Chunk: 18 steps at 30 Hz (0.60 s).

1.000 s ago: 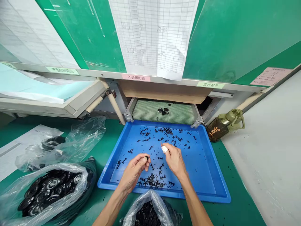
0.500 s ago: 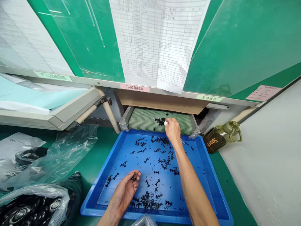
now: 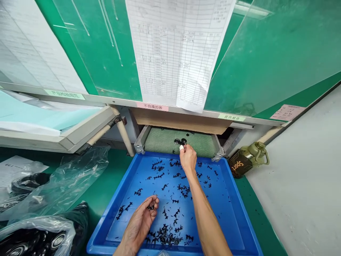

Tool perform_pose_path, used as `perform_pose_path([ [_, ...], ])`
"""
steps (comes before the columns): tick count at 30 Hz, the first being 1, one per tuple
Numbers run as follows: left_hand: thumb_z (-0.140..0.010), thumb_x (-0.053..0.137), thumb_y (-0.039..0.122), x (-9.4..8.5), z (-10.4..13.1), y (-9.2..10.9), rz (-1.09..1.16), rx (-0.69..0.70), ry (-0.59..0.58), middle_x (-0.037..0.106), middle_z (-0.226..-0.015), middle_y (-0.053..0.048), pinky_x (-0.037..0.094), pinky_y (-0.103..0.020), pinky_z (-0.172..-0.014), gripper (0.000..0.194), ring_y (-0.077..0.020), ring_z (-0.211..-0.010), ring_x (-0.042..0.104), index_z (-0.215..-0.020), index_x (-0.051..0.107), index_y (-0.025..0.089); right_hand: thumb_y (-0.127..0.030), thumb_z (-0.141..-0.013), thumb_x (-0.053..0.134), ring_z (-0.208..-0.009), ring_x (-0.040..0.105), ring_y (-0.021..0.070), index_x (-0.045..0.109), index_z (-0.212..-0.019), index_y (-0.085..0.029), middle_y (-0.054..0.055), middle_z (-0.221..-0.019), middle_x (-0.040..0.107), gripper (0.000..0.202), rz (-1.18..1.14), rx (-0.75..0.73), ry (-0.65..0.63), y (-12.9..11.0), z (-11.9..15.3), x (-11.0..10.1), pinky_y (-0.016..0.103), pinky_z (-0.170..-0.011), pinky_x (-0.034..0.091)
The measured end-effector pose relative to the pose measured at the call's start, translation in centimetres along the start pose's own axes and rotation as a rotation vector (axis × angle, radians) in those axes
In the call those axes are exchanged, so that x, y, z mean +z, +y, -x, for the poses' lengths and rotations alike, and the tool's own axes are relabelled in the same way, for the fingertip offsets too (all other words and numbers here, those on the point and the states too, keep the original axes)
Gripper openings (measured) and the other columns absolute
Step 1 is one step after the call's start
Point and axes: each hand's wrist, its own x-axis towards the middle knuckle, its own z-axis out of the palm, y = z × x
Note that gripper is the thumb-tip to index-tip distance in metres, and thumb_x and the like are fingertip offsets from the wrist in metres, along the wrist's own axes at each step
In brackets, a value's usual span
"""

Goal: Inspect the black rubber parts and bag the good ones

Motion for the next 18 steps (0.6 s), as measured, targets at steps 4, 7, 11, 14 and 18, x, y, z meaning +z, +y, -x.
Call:
perform_pose_path([
  [4, -0.072, 0.072, 0.024, 2.3, 0.4, 0.8, -0.111, 0.097, -0.073, 0.065, -0.086, -0.008, 0.043, -0.018, -0.054, 0.025, -0.0109, -0.07, 0.056, -0.095, 0.07, 0.013, -0.042, -0.079, 0.049, -0.048, 0.038, 0.0084, 0.059, -0.075, -0.016, 0.0, -0.063, 0.055, 0.028, -0.183, 0.048, -0.239, -0.2, 3.1, -2.6, 0.021, -0.045, 0.03],
  [7, -0.072, 0.072, 0.031, 4.7, 1.1, 1.2, -0.215, 0.235, -0.157, 0.064, -0.092, -0.008, 0.039, -0.02, -0.054, 0.035, -0.0101, -0.07, 0.051, -0.103, 0.068, 0.015, -0.045, -0.078, 0.055, -0.04, 0.024, 0.003, 0.055, -0.074, -0.016, -0.002, -0.065, 0.053, 0.029, -0.506, 0.172, -0.573, -0.8, 7.1, -4.5, 0.018, -0.037, 0.02],
  [11, -0.074, 0.068, 0.04, 6.4, 2.5, 1.0, -0.365, 0.337, -0.267, 0.06, -0.079, -0.003, 0.029, -0.022, -0.05, 0.039, -0.0071, -0.056, 0.038, -0.103, 0.068, 0.014, -0.042, -0.077, 0.063, -0.041, 0.016, 0.0003, 0.051, -0.075, -0.016, -0.004, -0.067, 0.049, 0.029, -0.898, 0.379, -0.826, -1.9, 11.6, -6.2, 0.017, -0.037, 0.011],
  [14, -0.073, 0.067, 0.043, 6.3, 3.7, 0.7, -0.447, 0.374, -0.299, 0.055, -0.073, -0.001, 0.024, -0.022, -0.047, 0.039, -0.0068, -0.053, 0.031, -0.098, 0.07, 0.013, -0.043, -0.081, 0.058, -0.042, 0.017, 0.0012, 0.049, -0.073, -0.016, -0.005, -0.064, 0.046, 0.029, -0.828, 0.366, -0.788, -2.4, 13.6, -7.3, 0.017, -0.038, 0.012],
  [18, -0.074, 0.066, 0.043, 5.9, 5.1, 0.6, -0.406, 0.339, -0.284, 0.05, -0.063, 0.002, 0.023, -0.021, -0.047, 0.037, -0.0073, -0.053, 0.033, -0.096, 0.068, 0.014, -0.032, -0.089, 0.042, -0.053, 0.042, 0.0082, 0.055, -0.094, -0.019, 0.001, -0.078, 0.056, 0.02, -0.416, 0.059, -0.555, -2.5, 15.6, -8.9, 0.019, -0.046, 0.035],
])
